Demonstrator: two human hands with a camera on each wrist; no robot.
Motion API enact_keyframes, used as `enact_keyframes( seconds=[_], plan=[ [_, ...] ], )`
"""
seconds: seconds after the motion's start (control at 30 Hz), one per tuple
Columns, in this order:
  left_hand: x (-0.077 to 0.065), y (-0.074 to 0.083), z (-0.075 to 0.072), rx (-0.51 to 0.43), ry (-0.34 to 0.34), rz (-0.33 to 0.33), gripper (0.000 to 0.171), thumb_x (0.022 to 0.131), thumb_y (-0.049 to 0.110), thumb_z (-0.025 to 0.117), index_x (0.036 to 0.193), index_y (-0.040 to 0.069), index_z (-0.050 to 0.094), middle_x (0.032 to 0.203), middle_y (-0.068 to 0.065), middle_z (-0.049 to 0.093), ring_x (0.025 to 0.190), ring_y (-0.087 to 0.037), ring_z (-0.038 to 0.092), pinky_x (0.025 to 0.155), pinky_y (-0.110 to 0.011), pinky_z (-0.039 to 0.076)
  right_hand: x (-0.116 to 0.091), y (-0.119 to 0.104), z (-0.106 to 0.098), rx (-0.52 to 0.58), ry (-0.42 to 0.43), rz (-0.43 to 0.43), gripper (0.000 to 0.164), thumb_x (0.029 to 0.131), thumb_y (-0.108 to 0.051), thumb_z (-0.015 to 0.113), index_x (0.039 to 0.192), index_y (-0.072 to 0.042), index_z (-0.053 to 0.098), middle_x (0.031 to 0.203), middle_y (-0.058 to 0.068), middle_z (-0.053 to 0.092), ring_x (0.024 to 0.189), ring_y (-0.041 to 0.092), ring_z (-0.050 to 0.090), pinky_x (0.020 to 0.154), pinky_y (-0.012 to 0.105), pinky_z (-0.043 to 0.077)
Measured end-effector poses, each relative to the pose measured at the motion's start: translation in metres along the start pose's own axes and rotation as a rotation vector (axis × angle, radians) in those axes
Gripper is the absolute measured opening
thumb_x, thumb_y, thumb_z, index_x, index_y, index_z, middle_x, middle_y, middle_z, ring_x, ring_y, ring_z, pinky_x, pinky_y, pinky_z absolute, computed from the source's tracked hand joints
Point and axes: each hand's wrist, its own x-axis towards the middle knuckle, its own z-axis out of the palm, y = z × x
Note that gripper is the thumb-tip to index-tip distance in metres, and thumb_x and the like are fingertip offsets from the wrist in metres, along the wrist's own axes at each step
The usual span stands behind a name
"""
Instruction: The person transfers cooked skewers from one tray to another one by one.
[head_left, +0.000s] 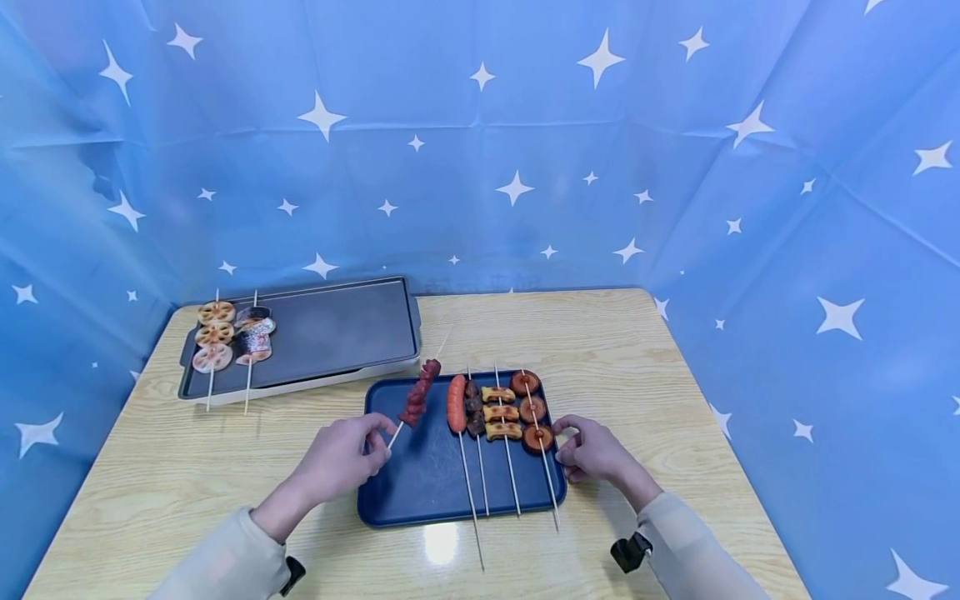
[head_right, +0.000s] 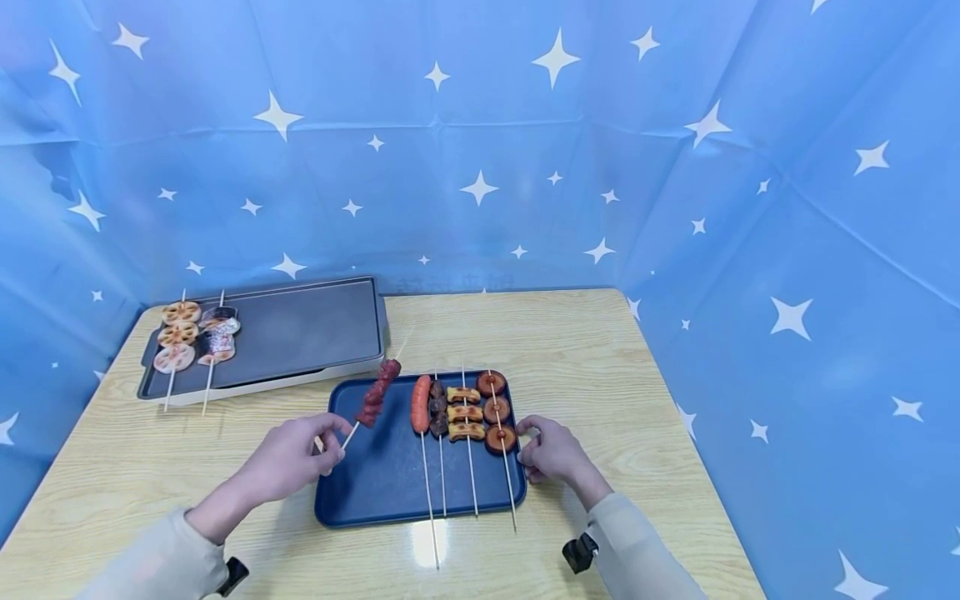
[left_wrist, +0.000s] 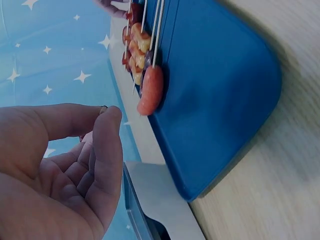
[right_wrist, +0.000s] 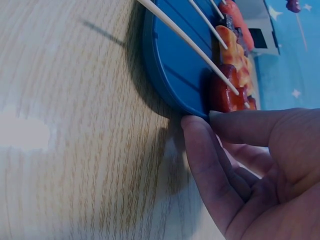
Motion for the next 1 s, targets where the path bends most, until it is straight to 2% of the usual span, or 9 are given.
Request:
enact_keyframes(
  seconds=[0.2,0.33,0.57,0.8,1.0],
  plan=[
    [-0.004,0.0,0.009,0.0,-0.029,0.01,0.017,0.087,0.012,0.066,0.104,0.013,0.067,0.067,0.011,0.057,0.049,-0.007,0.047,0.049,-0.023,0.035,-0.001,0.0,0.0,0.008,0.001,0.007,0.035,0.085,0.006,0.061,0.119,0.001,0.053,0.076,0.01,0.063,0.06,0.016,0.06,0.056,0.035,0.058],
    [-0.006,0.001,0.016,-0.007,-0.036,-0.018,0.016,0.087,0.011,0.066,0.103,0.013,0.067,0.065,0.01,0.056,0.048,-0.008,0.047,0.049,-0.023,0.035,-0.001,-0.001,0.0,0.006,0.004,0.01,0.035,0.085,0.006,0.061,0.119,0.001,0.053,0.076,0.01,0.062,0.06,0.016,0.06,0.056,0.036,0.058],
    [-0.01,-0.003,0.029,-0.022,-0.012,-0.067,0.013,0.085,0.007,0.063,0.097,0.012,0.065,0.057,0.009,0.057,0.046,-0.007,0.049,0.049,-0.023,0.034,-0.003,-0.003,0.0,0.006,-0.001,0.011,0.034,0.086,0.006,0.061,0.119,0.001,0.053,0.076,0.011,0.063,0.06,0.017,0.059,0.056,0.036,0.058],
    [-0.014,-0.007,0.046,-0.031,0.006,-0.079,0.018,0.083,0.003,0.061,0.099,0.01,0.065,0.058,0.011,0.057,0.049,-0.006,0.05,0.05,-0.024,0.036,-0.003,-0.003,0.0,0.01,0.003,0.013,0.035,0.086,0.006,0.061,0.119,0.001,0.053,0.076,0.011,0.062,0.06,0.017,0.059,0.056,0.037,0.058],
    [-0.015,-0.006,0.062,-0.083,0.038,-0.087,0.018,0.081,0.004,0.062,0.098,0.009,0.065,0.06,0.01,0.056,0.049,-0.006,0.05,0.05,-0.023,0.039,-0.003,-0.004,0.0,0.015,-0.002,0.011,0.034,0.086,0.007,0.06,0.119,0.002,0.053,0.076,0.011,0.063,0.06,0.017,0.059,0.057,0.037,0.058]
  ],
)
